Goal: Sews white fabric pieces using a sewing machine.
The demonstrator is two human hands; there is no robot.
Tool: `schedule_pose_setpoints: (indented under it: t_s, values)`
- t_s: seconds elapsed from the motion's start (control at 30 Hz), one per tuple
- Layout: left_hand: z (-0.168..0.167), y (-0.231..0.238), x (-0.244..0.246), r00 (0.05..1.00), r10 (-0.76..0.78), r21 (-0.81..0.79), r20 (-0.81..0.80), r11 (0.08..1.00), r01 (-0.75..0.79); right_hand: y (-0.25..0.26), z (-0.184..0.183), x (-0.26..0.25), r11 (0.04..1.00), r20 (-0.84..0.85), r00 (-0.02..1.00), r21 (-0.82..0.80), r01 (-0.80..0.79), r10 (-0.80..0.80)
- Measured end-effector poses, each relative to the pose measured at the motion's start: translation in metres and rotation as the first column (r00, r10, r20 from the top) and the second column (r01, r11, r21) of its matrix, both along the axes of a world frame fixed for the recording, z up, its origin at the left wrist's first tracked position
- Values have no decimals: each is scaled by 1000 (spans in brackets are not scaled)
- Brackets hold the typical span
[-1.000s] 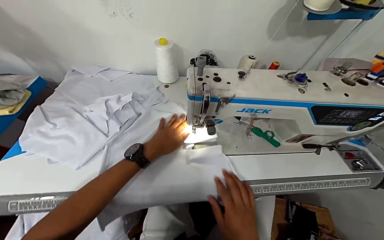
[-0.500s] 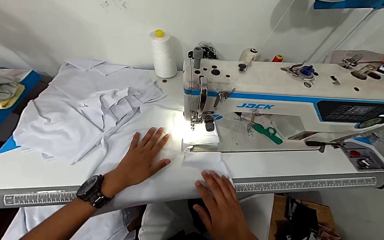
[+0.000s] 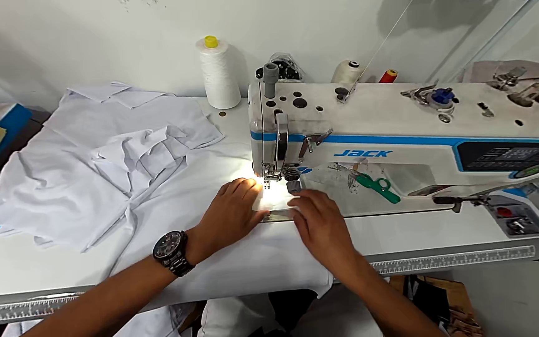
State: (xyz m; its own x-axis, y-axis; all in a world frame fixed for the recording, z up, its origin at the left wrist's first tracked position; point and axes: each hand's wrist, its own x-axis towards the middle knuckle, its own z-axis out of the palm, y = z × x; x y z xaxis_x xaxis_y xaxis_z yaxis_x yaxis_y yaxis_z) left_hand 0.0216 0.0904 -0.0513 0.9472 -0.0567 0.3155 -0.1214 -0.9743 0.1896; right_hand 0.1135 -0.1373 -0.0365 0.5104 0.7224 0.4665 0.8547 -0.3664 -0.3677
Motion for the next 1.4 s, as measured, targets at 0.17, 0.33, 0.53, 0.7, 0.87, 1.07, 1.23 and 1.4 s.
schedule_pose_setpoints:
  t_s: [0.17,0.33,0.53,0.7,0.87,1.07,1.23,1.4]
  values:
    - [1,4,2,989,-142,-120,41,982,146,21,10,58,952,-192,957,-171,-252,219]
    - [2,6,2,996,-76,-163,48,983,82,31,22,71,876,-326,910,-321,-361,255]
    - [3,6,0,992,-120,-211,49,969,128,23,12,56,906,-245,916,-210,-368,316]
    - [1,5,-6,956,-269,-172,118,942,287,13,4,48,903,-224,889,-75,-424,399]
    - [10,16,-2,998,-66,-186,16,980,68,12,5,49,909,-206,907,-129,-397,367]
    - [9,32,21,993,47,-57,-110,997,-54,33,16,79,863,-350,879,-272,-426,324]
    - [23,40,25,987,-156,-177,25,971,158,38,21,83,869,-383,890,-317,-378,247]
    - [7,26,21,978,-198,-225,68,952,208,34,12,69,932,-262,938,-220,-288,228]
